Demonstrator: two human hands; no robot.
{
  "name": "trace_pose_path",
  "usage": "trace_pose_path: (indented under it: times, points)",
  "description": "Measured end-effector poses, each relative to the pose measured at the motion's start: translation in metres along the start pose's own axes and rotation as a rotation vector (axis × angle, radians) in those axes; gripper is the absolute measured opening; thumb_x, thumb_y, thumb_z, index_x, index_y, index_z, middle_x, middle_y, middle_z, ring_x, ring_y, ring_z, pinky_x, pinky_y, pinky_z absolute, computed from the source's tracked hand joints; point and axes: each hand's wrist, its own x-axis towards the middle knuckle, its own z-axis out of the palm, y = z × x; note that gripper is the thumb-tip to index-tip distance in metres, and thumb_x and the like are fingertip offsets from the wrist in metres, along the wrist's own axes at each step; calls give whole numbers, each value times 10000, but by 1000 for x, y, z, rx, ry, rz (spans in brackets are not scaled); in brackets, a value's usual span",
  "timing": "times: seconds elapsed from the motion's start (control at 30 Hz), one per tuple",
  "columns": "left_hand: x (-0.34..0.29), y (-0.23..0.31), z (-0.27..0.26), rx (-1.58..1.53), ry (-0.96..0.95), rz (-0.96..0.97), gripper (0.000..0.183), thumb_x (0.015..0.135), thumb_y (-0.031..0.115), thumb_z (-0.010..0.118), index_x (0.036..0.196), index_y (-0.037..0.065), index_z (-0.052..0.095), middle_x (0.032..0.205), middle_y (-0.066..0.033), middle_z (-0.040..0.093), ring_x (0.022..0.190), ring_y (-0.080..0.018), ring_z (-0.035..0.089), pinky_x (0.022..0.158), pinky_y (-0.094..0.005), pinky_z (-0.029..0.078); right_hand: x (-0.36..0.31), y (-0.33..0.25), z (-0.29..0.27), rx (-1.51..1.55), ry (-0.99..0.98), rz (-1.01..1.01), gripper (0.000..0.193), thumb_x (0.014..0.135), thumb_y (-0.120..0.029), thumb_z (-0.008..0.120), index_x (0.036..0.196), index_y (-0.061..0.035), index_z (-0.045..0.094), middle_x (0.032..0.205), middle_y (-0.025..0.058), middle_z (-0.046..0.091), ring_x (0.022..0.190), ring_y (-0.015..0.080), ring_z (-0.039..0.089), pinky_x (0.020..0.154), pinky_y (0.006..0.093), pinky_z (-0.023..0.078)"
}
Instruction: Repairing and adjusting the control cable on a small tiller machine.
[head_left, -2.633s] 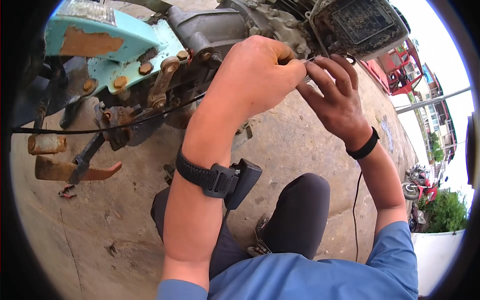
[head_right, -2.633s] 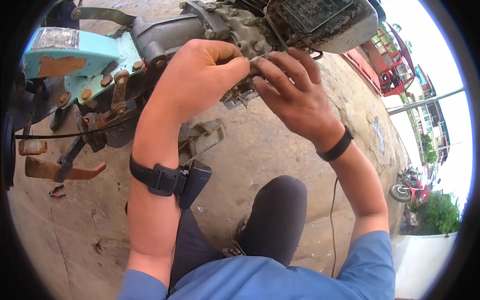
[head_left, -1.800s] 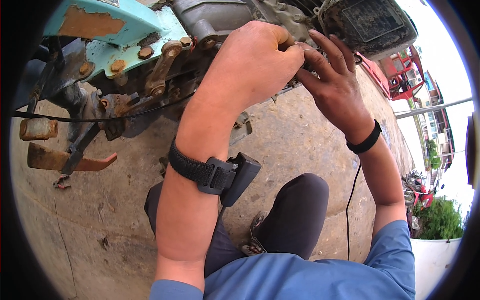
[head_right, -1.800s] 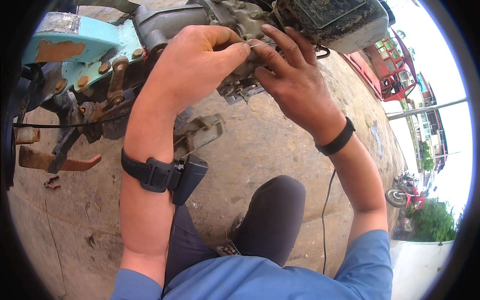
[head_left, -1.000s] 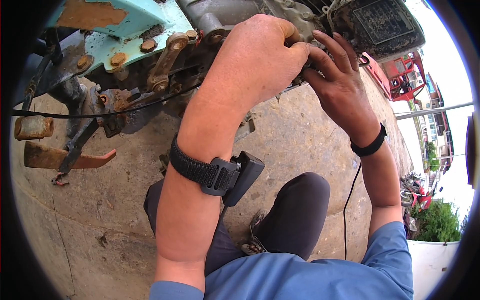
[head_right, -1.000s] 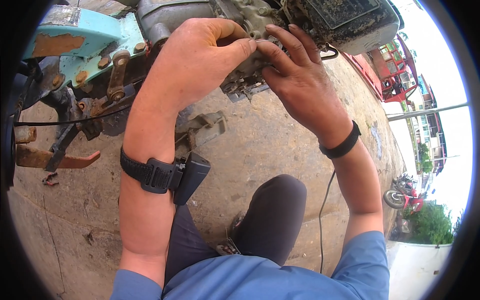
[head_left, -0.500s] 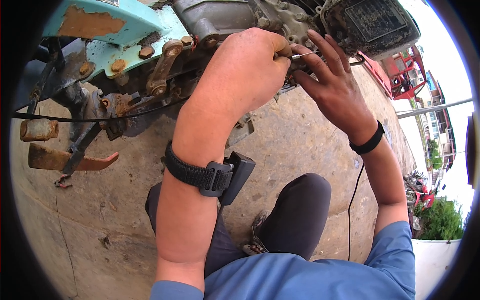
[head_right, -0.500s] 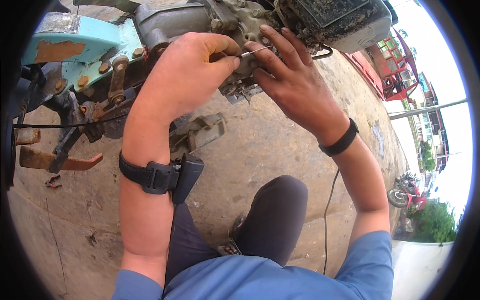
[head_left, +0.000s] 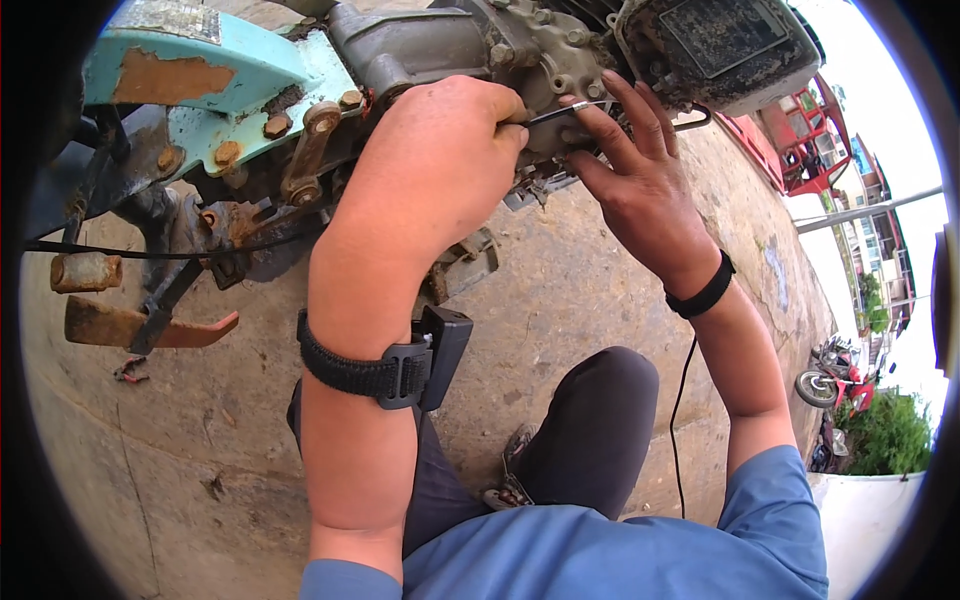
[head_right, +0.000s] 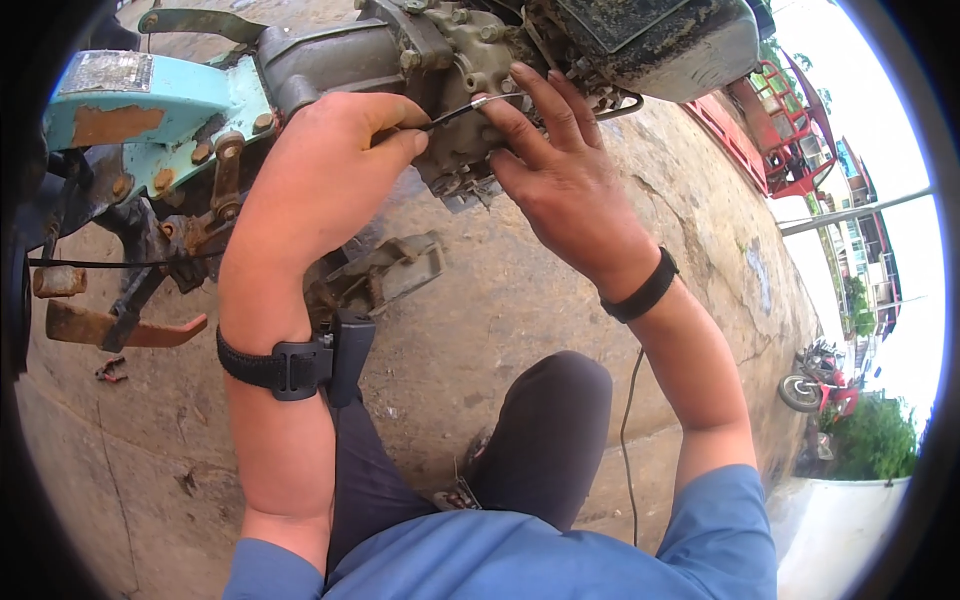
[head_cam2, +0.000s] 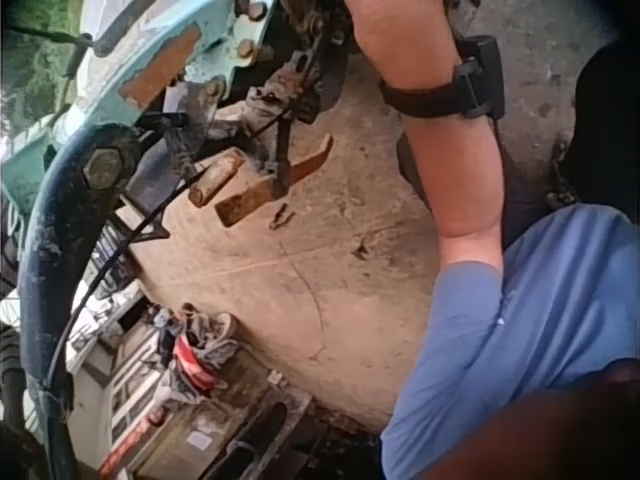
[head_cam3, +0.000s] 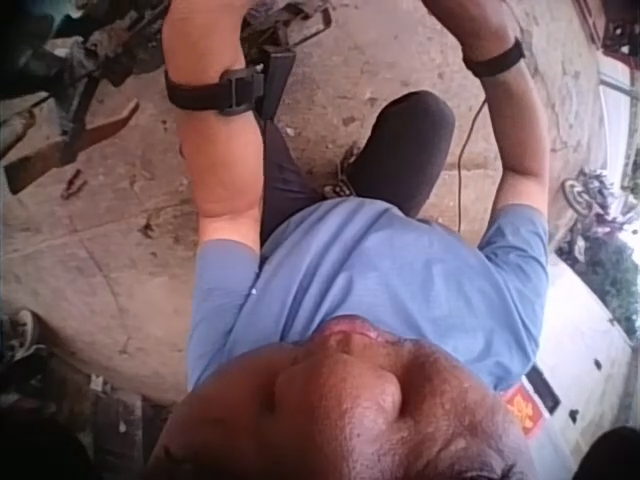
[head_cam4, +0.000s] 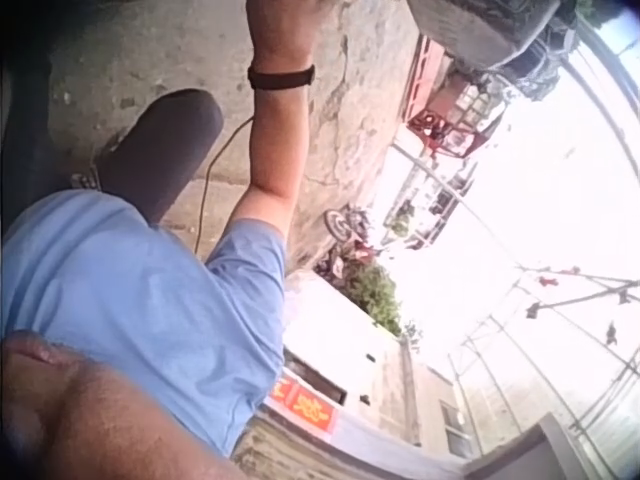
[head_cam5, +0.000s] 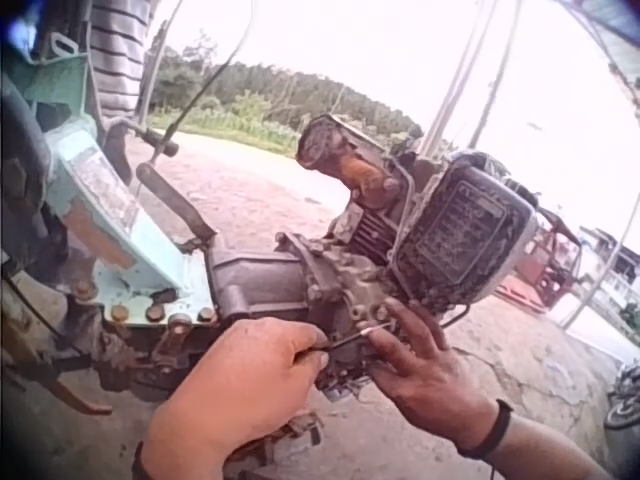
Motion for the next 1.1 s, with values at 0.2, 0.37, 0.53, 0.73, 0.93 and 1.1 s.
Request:
trace_pose_path:
  times: [0.2, 0.37, 0.53, 0.73, 0.93, 1.1]
  points:
    - [1, 6, 5, -93, 88, 39, 283, 960, 186, 701, 1160, -3, 764, 947, -217, 750, 869, -347, 731, 812, -395, 556, -40, -54, -9, 191, 282, 380, 221, 804, -35, 805, 1009, -108, 765, 1286, 119, 662, 1241, 350, 597, 994, 432, 519]
    - [0, 11, -2, -100, 97, 3, 277, 975, 176, 705, 1167, -17, 755, 894, -154, 761, 806, -208, 719, 761, -338, 543, -55, -85, 57, 1282, 175, 1207, 328, 956, -194, 809, 1193, 23, 746, 976, 64, 752, 792, 119, 658, 709, 304, 541]
    - [1, 18, 2, -140, 79, -65, 247, 954, 127, 720, 1132, -43, 732, 864, -111, 744, 777, -150, 676, 736, -311, 532, -36, -77, 76, 1545, 372, 1349, 394, 986, -227, 788, 1207, 94, 729, 938, 72, 768, 768, 99, 656, 686, 278, 535]
    - [-7, 29, -6, -160, 10, -196, 210, 952, 117, 734, 1071, -55, 720, 825, -91, 712, 743, -125, 637, 702, -312, 524, -29, -81, 76, 925, 375, 1158, 224, 978, -204, 752, 966, 19, 741, 749, 147, 687, 627, 232, 621, 624, 351, 498]
    - [-14, 37, -15, -42, -89, -230, 167, 986, 113, 733, 1076, -27, 739, 800, -32, 695, 752, -78, 637, 673, -274, 503, -37, -79, 84, 799, 384, 960, 168, 916, -163, 707, 856, -11, 669, 822, 201, 670, 731, 419, 660, 644, 479, 517]
    - [-2, 62, -1, -62, 233, 11, 187, 1004, 141, 765, 1073, -32, 746, 827, 19, 672, 753, -54, 535, 689, -228, 450, -39, -90, 90, 801, 303, 880, 161, 871, -167, 695, 809, -36, 624, 800, 179, 655, 760, 425, 661, 662, 525, 526]
